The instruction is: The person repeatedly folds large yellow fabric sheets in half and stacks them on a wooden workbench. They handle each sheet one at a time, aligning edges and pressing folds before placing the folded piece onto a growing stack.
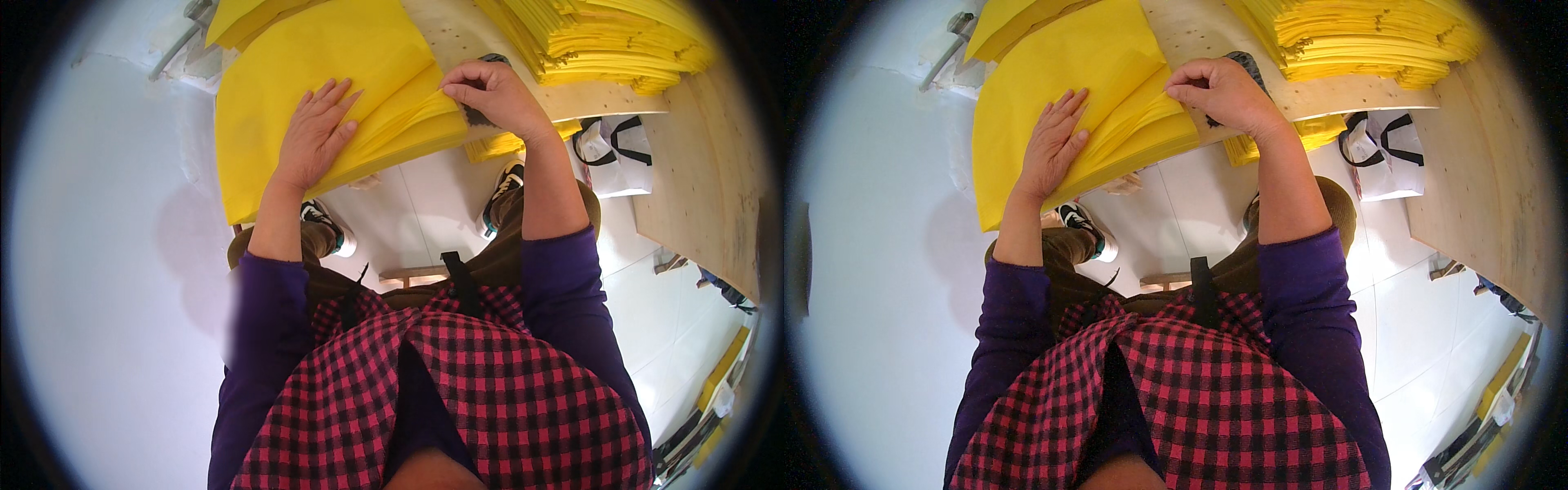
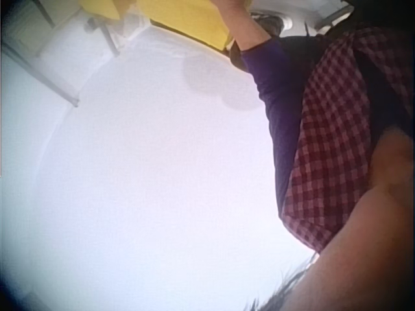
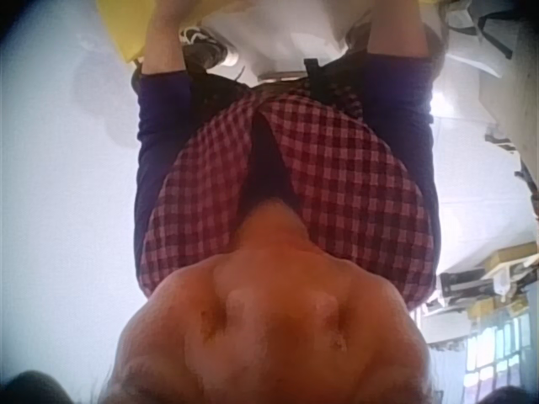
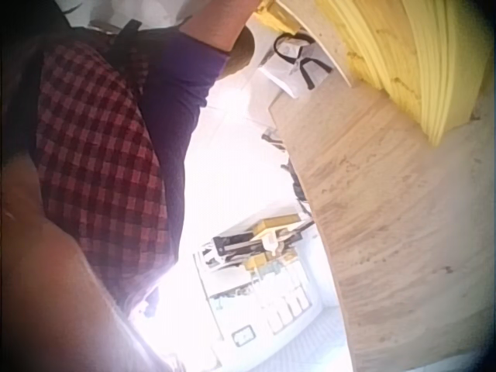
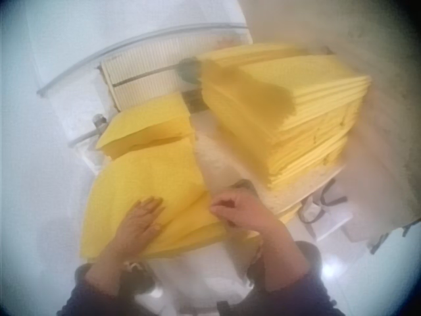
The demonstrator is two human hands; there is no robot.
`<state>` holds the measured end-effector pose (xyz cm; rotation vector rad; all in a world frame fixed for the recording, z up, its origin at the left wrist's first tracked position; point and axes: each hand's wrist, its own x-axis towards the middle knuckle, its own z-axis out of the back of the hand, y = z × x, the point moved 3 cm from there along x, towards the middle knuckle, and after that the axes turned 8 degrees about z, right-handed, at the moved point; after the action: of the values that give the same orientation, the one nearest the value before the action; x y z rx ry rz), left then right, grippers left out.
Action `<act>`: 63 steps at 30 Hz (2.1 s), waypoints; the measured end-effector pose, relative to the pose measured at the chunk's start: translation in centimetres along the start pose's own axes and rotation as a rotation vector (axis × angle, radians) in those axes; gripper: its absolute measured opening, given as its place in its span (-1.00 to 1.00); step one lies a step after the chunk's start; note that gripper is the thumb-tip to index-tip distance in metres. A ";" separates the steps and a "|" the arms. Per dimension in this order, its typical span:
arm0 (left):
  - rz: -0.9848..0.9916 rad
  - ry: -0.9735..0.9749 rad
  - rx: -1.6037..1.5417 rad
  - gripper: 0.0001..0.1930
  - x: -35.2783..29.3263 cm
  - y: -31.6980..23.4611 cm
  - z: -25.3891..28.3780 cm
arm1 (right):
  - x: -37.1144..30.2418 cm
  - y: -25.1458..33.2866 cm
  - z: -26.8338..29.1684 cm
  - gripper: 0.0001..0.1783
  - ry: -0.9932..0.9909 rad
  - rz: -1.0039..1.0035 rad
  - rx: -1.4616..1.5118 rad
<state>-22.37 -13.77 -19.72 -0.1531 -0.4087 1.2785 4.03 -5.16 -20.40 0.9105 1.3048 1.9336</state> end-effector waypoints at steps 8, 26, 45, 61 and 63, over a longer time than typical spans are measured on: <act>-0.001 0.008 0.008 -0.53 0.0 0.0 0.0 | -0.1 0.4 -0.3 -0.84 -0.018 0.012 0.048; -0.045 0.054 -0.065 -0.18 0.2 -0.5 0.7 | 0.9 2.0 -1.9 -0.81 -0.048 -0.029 0.483; 0.011 0.071 -0.239 -0.48 0.1 0.4 0.5 | 2.1 2.3 -1.9 -0.80 -0.112 0.145 0.396; 0.010 0.089 -0.161 -0.49 0.4 0.6 0.3 | -0.3 -0.1 0.1 -0.86 0.213 -0.033 -0.138; 0.004 0.073 -0.152 -0.48 0.3 0.5 0.3 | -0.3 -0.1 0.1 -0.91 0.183 -0.030 -0.100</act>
<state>-22.84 -13.34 -19.54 -0.3278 -0.4428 1.2422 4.27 -5.28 -20.51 0.6738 1.3018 2.0779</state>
